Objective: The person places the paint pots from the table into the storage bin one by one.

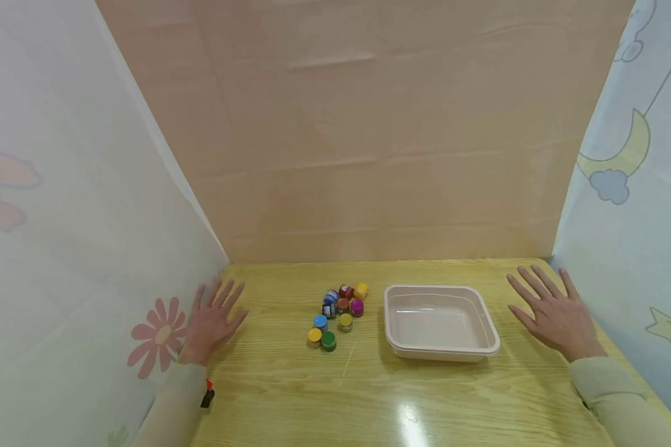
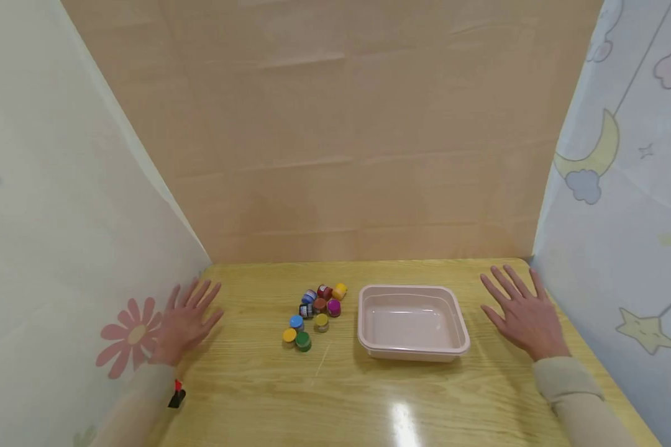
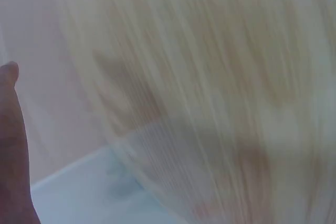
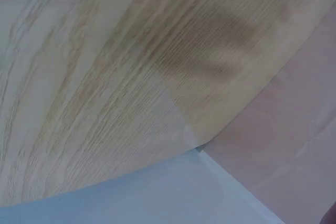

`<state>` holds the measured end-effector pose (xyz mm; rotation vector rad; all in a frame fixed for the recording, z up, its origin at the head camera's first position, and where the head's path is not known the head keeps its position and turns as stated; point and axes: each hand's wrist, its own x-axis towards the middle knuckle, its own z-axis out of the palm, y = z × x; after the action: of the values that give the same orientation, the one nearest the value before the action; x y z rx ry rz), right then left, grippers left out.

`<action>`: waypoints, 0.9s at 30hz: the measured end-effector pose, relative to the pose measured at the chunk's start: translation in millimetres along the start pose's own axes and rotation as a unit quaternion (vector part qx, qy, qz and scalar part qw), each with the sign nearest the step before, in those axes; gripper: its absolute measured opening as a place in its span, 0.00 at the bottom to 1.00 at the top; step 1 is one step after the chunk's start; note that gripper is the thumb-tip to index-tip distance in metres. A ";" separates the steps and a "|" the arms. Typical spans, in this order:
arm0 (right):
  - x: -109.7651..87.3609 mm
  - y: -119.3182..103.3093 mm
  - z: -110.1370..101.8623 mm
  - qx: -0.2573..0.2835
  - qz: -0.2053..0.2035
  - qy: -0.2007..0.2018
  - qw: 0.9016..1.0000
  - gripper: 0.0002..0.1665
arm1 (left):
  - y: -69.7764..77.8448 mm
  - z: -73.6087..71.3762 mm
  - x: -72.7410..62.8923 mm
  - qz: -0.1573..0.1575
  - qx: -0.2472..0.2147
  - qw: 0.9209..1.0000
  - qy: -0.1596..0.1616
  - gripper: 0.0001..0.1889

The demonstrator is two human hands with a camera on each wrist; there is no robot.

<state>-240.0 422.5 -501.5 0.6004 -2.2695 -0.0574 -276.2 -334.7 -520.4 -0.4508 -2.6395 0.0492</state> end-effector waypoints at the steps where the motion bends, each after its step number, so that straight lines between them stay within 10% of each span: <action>1: 0.9 -2.6 -0.6 0.000 0.010 0.000 1.000 0.43 | 5.9 -0.4 0.2 -0.017 -0.012 1.000 -0.010 0.38; 8: 9.4 -29.5 -11.8 0.100 0.154 -0.082 0.980 0.35 | 53.1 2.9 2.3 -0.111 -0.148 0.980 -0.067 0.35; 19: 3.9 -59.8 -16.8 0.340 0.304 -0.144 0.878 0.32 | 114.1 3.8 0.1 -0.161 -0.454 0.867 -0.128 0.29; 27: -10.1 -72.2 -3.1 0.403 0.332 -0.130 0.843 0.32 | 139.8 5.0 -0.4 -0.142 -0.514 0.836 -0.131 0.27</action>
<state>-202.8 363.3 -522.3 0.1631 -2.5944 1.2782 -235.3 -202.4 -540.4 -0.3681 -2.7427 -1.5510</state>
